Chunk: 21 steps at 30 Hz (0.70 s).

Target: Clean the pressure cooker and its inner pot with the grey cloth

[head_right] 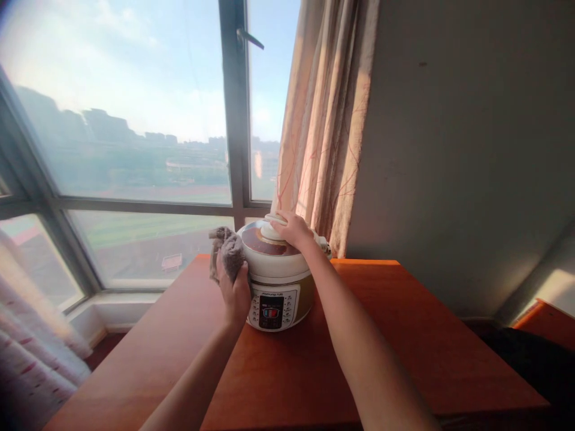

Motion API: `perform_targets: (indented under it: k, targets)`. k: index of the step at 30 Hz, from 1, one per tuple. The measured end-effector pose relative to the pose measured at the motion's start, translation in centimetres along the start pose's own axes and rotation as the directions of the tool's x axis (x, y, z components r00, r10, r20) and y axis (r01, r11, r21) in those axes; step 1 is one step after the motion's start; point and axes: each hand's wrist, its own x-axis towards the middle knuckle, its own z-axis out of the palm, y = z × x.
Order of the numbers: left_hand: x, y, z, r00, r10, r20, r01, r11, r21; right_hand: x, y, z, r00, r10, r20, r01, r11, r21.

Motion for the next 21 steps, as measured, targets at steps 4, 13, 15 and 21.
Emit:
perform_targets:
  k: [4, 13, 15, 21]
  targets:
    - [-3.5, 0.4, -0.2, 0.948, 0.268, 0.175, -0.3, 0.932, 0.201, 0.2, 0.3, 0.1, 1.0, 0.01, 0.008, -0.01, 1.0, 0.023]
    - [-6.6, -1.2, -3.4, 0.405, 0.457, 0.792, -0.852, 0.503, 0.145, 0.3, 1.0, 0.4, 1.0, 0.0, 0.019, -0.002, 0.995, 0.095]
    - [-5.8, -1.1, -3.7, 0.312, 0.424, 0.85, -0.88, 0.465, 0.091, 0.3, 1.2, 0.6, 1.0, 0.0, 0.013, -0.001, 0.994, 0.11]
    - [-4.1, -1.1, -3.7, 0.275, 0.411, 0.869, -0.904, 0.419, 0.088, 0.3, 1.6, 0.7, 1.0, 0.007, 0.019, -0.009, 0.99, 0.139]
